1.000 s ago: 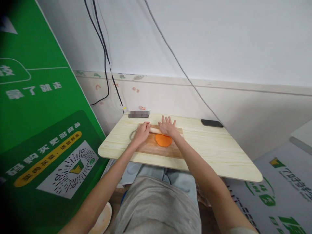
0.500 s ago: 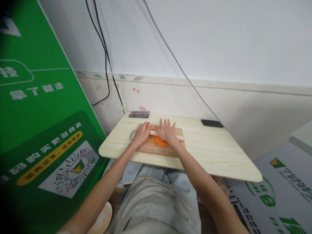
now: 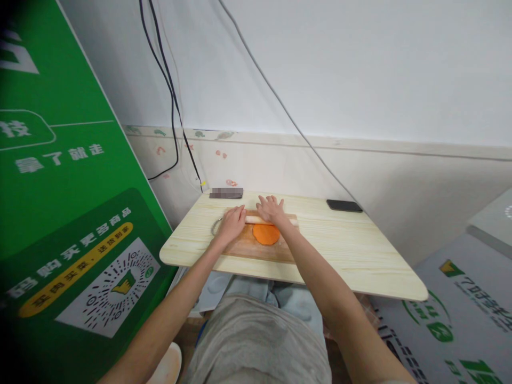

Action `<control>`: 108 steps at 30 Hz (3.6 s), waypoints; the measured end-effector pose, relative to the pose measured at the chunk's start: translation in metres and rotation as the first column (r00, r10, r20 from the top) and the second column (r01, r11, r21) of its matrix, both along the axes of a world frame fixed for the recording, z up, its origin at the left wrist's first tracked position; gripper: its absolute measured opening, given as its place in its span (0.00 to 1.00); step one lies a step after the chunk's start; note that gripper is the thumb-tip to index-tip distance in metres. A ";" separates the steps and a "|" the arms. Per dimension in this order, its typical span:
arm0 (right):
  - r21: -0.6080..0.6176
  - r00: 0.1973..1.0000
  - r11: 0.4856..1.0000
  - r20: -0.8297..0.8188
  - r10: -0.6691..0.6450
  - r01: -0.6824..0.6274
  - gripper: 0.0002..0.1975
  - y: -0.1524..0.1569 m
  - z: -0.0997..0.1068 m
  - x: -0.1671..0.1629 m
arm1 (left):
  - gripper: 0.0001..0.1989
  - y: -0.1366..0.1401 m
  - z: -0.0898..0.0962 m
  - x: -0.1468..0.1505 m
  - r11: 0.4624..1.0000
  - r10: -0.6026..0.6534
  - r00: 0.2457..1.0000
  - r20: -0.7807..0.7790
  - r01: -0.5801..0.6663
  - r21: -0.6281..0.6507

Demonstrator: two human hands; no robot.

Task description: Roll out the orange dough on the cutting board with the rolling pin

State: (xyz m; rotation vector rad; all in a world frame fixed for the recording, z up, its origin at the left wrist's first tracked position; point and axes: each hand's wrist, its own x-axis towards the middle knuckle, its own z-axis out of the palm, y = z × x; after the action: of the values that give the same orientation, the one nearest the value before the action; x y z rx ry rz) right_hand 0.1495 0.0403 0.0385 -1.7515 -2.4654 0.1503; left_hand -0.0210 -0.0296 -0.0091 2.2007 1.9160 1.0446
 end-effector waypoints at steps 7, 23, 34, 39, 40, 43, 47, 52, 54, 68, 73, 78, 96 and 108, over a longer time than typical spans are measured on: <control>0.016 0.999 1.000 -0.033 0.018 -0.017 0.30 -0.002 -0.004 0.001 | 0.19 -0.001 0.002 0.001 0.999 -0.050 0.999 -0.014 0.050 0.000; 0.073 0.981 0.997 0.193 0.007 -0.022 0.34 -0.053 -0.001 -0.001 | 0.21 -0.025 0.010 -0.005 0.988 -0.154 0.948 -0.278 0.148 -0.045; 0.197 0.992 0.980 0.124 -0.026 0.001 0.33 -0.094 -0.006 -0.005 | 0.24 -0.049 0.010 -0.004 0.990 -0.142 0.935 -0.324 0.131 -0.057; 0.205 0.997 0.979 0.072 -0.035 0.020 0.33 -0.110 -0.006 -0.006 | 0.25 -0.058 0.009 -0.005 0.989 -0.147 0.946 -0.290 0.140 -0.045; 0.210 0.998 0.977 0.059 -0.036 0.023 0.33 -0.114 -0.006 -0.006 | 0.25 -0.060 0.009 -0.005 0.988 -0.154 0.944 -0.291 0.149 -0.042; 0.243 1.000 0.970 0.010 -0.027 0.024 0.33 -0.129 -0.008 -0.006 | 0.26 -0.066 0.009 -0.007 0.983 -0.183 0.935 -0.304 0.182 -0.034; 0.270 0.999 0.963 -0.037 0.000 0.010 0.33 -0.142 -0.012 -0.005 | 0.26 -0.072 0.007 -0.011 0.975 -0.222 0.920 -0.324 0.218 -0.048; 0.168 0.996 0.982 -0.031 0.088 -0.082 0.34 -0.121 -0.003 0.008 | 0.27 -0.057 0.000 -0.015 0.979 -0.202 0.919 -0.338 0.195 -0.056; 0.130 0.993 0.986 -0.031 0.113 -0.108 0.33 -0.104 0.003 0.020 | 0.27 -0.045 -0.001 -0.015 0.986 -0.164 0.920 -0.356 0.151 -0.064; 0.021 1.000 1.000 0.009 -0.024 0.023 0.27 -0.041 -0.002 0.077 | 0.28 0.005 0.007 -0.004 0.976 0.006 0.944 -0.331 -0.078 -0.206; -0.037 1.000 0.999 0.002 0.002 -0.002 0.29 -0.039 -0.009 0.082 | 0.31 0.014 0.025 0.007 0.947 -0.089 0.941 -0.327 -0.021 -0.320; -0.063 0.999 0.998 0.036 -0.008 0.011 0.30 -0.033 -0.011 0.082 | 0.26 0.027 0.035 0.015 0.923 -0.148 0.940 -0.308 0.020 -0.384; -0.099 0.972 0.968 -0.021 -0.234 0.231 0.26 -0.005 0.001 0.067 | 0.25 0.068 0.021 0.021 0.932 -0.114 0.960 -0.256 0.014 -0.362; -0.047 0.978 0.979 -0.046 -0.203 0.200 0.25 -0.008 -0.012 0.074 | 0.24 0.057 0.035 0.024 0.953 -0.079 0.943 -0.324 -0.024 -0.302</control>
State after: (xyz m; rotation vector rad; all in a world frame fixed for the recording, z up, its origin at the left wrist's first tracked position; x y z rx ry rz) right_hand 0.2234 0.0325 0.0268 -1.9755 -2.2485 0.2258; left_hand 0.0033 0.0273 0.0254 2.3241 1.9942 0.3518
